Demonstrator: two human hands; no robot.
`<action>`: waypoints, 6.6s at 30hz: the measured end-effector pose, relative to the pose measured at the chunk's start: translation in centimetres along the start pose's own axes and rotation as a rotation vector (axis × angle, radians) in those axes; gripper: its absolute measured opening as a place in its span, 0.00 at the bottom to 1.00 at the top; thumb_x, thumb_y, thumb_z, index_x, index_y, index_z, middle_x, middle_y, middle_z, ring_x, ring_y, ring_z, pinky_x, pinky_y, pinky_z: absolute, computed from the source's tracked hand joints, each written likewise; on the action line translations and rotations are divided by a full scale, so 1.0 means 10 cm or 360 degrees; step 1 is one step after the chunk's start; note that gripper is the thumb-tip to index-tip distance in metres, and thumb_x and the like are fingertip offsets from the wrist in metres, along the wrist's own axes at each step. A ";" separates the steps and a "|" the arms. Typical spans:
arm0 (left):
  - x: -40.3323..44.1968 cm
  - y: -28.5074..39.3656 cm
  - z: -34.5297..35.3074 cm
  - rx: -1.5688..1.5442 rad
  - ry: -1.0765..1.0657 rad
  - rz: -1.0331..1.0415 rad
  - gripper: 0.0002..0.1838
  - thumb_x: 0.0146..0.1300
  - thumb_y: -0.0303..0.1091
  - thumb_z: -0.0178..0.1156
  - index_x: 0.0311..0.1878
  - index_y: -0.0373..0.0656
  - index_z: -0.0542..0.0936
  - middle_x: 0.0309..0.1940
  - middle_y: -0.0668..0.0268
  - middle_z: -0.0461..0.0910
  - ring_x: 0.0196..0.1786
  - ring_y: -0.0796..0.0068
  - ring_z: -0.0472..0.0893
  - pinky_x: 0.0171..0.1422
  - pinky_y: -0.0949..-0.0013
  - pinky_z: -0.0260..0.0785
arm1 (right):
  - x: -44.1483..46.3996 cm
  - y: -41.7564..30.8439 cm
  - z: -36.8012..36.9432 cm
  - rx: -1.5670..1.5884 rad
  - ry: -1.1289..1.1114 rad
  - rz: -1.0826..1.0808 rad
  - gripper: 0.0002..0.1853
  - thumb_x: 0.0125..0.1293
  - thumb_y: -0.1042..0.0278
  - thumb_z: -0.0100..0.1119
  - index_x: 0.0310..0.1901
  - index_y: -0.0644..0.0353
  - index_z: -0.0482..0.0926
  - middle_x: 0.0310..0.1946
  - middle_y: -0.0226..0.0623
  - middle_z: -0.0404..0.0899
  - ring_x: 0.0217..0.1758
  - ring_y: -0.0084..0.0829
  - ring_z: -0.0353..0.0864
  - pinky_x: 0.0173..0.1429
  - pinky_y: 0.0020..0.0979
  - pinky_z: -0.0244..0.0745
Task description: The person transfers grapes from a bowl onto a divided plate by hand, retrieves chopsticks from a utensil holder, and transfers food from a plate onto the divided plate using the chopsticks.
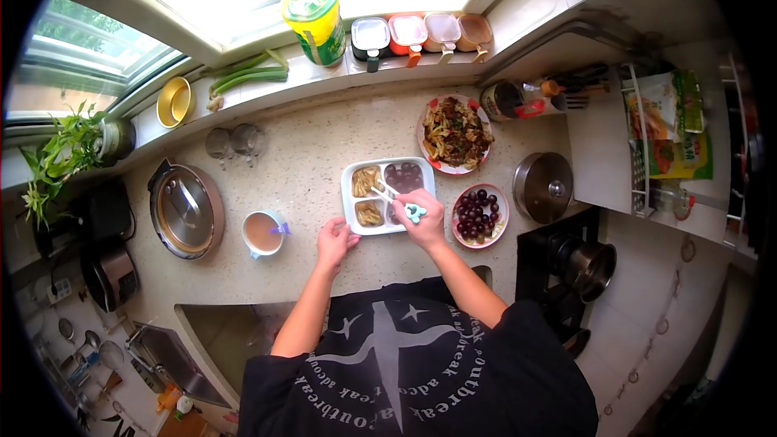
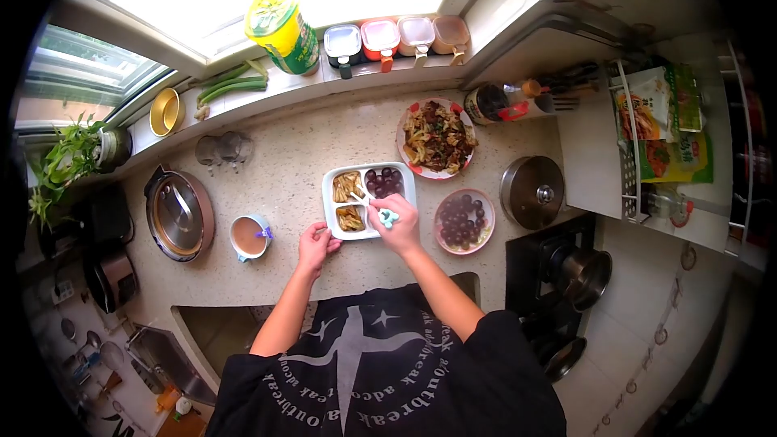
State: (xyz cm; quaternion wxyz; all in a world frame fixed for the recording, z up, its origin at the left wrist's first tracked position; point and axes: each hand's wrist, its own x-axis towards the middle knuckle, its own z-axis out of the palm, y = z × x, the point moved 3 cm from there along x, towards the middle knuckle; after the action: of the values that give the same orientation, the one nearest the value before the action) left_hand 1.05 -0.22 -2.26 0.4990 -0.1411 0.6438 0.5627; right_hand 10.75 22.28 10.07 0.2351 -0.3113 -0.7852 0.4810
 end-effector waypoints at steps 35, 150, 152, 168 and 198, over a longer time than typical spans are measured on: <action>0.04 -0.03 -0.04 -0.0022 -0.0022 0.0022 0.15 0.78 0.27 0.57 0.63 0.36 0.73 0.40 0.59 0.85 0.37 0.72 0.88 0.41 0.74 0.84 | 0.21 0.43 -1.10 0.0481 0.0706 0.0616 0.06 0.70 0.73 0.71 0.40 0.67 0.86 0.25 0.26 0.81 0.23 0.15 0.77 0.27 0.18 0.70; 0.01 -0.03 0.00 -0.0001 0.0004 0.0080 0.12 0.79 0.27 0.56 0.62 0.36 0.75 0.40 0.60 0.86 0.37 0.75 0.88 0.42 0.76 0.85 | -0.56 0.08 0.04 0.0026 -0.0360 -0.0093 0.06 0.58 0.74 0.77 0.36 0.61 0.88 0.30 0.41 0.86 0.33 0.37 0.87 0.39 0.33 0.79; 0.01 -0.03 0.00 -0.0001 -0.0003 0.0081 0.13 0.78 0.27 0.56 0.62 0.36 0.75 0.41 0.59 0.86 0.38 0.74 0.88 0.42 0.75 0.85 | -0.58 0.07 0.04 -0.0010 -0.0384 -0.0110 0.06 0.59 0.74 0.77 0.36 0.61 0.88 0.30 0.41 0.86 0.33 0.37 0.87 0.39 0.33 0.79; 0.01 0.00 0.00 -0.0041 -0.0013 0.0054 0.14 0.77 0.26 0.57 0.62 0.34 0.74 0.41 0.58 0.85 0.38 0.72 0.88 0.40 0.74 0.84 | -0.53 0.14 0.19 -0.0001 -0.0329 0.0071 0.05 0.59 0.71 0.77 0.34 0.61 0.88 0.31 0.40 0.87 0.32 0.36 0.87 0.39 0.33 0.80; 0.02 -0.01 -0.01 0.0009 -0.0041 0.0059 0.12 0.80 0.26 0.53 0.61 0.37 0.74 0.39 0.61 0.86 0.37 0.74 0.89 0.42 0.76 0.85 | 0.33 0.57 -1.05 -0.0161 0.0466 0.0167 0.06 0.64 0.73 0.73 0.39 0.65 0.88 0.34 0.35 0.86 0.34 0.28 0.85 0.42 0.28 0.77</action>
State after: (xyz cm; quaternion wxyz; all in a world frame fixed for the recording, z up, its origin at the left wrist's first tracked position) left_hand 1.01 -0.24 -2.47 0.4972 -0.1206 0.6413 0.5718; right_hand 16.95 33.00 9.62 0.3055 -0.4302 -0.7484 0.4019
